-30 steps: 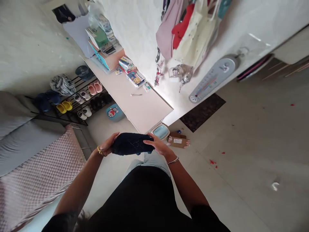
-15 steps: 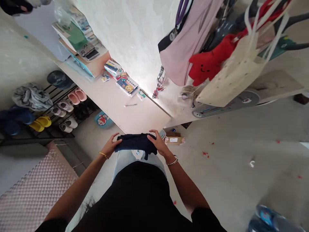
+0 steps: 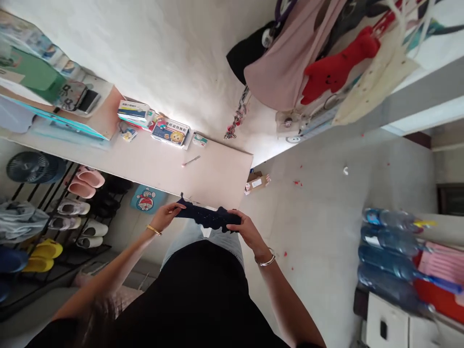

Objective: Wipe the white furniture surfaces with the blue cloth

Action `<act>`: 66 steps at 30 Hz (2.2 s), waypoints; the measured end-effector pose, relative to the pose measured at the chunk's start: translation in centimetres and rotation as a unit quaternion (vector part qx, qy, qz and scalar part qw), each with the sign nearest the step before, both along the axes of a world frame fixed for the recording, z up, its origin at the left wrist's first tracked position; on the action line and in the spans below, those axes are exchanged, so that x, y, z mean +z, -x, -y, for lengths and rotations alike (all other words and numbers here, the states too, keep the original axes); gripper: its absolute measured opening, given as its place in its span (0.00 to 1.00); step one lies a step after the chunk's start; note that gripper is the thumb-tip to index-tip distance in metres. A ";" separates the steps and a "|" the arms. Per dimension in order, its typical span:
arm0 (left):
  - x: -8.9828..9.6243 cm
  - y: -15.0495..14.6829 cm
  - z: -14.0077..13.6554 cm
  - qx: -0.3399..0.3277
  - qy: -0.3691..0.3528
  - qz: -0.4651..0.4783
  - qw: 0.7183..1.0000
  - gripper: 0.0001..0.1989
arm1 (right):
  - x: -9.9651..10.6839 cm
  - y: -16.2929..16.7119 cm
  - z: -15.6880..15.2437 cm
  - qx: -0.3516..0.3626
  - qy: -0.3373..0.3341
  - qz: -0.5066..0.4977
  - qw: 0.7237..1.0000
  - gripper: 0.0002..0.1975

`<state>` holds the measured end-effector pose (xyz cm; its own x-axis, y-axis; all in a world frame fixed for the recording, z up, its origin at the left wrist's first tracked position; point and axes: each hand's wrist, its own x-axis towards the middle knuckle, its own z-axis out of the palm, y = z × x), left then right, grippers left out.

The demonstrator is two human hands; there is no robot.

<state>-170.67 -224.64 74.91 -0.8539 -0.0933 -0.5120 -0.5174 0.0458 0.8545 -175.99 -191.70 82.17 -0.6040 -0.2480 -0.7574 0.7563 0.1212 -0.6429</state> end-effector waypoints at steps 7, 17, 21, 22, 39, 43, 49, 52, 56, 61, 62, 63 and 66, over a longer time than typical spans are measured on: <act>0.5 1.2 -1.0 -0.147 0.064 -0.056 0.985 0.22 | -0.7 -4.0 -0.4 0.049 -0.283 -0.211 0.934 0.21; -0.3 7.2 -2.5 -0.248 0.160 -0.087 0.952 0.09 | -3.6 1.8 -5.8 0.175 -0.257 -0.205 0.928 0.21; -4.3 12.6 -4.2 -0.227 0.220 -0.067 0.946 0.05 | -7.7 7.0 -5.4 0.142 -0.312 -0.204 0.917 0.21; -5.3 13.7 -4.7 -0.217 0.241 -0.066 0.944 0.07 | -8.7 7.9 -5.1 0.122 -0.335 -0.214 0.909 0.20; -12.0 14.8 -14.0 -0.381 0.339 -0.219 0.832 0.28 | -19.3 7.3 4.4 0.176 -0.533 -0.331 0.759 0.35; -12.4 20.6 -14.8 -0.406 0.347 -0.251 0.807 0.29 | -19.6 11.9 4.1 0.126 -0.546 -0.335 0.757 0.34; -13.0 27.6 -16.4 -0.413 0.358 -0.292 0.785 0.29 | -19.4 18.5 3.5 0.105 -0.558 -0.339 0.750 0.35; -13.5 30.8 -17.5 -0.402 0.366 -0.299 0.784 0.29 | -19.6 22.0 2.5 0.107 -0.562 -0.342 0.746 0.35; -14.0 33.8 -18.7 -0.398 0.371 -0.302 0.783 0.30 | -20.1 25.6 1.1 0.121 -0.542 -0.358 0.751 0.35; -14.1 33.8 -18.8 -0.399 0.383 -0.306 0.775 0.31 | -20.7 25.7 0.6 0.123 -0.534 -0.362 0.754 0.35; -14.1 33.4 -18.7 -0.401 0.383 -0.308 0.773 0.31 | -20.7 25.0 0.6 0.122 -0.534 -0.362 0.754 0.35; -14.1 32.8 -18.5 -0.404 0.382 -0.312 0.771 0.31 | -20.7 24.1 0.7 0.122 -0.534 -0.363 0.754 0.35; -14.1 30.2 -17.7 -0.421 0.373 -0.330 0.758 0.30 | -20.6 20.5 1.1 0.121 -0.541 -0.361 0.750 0.35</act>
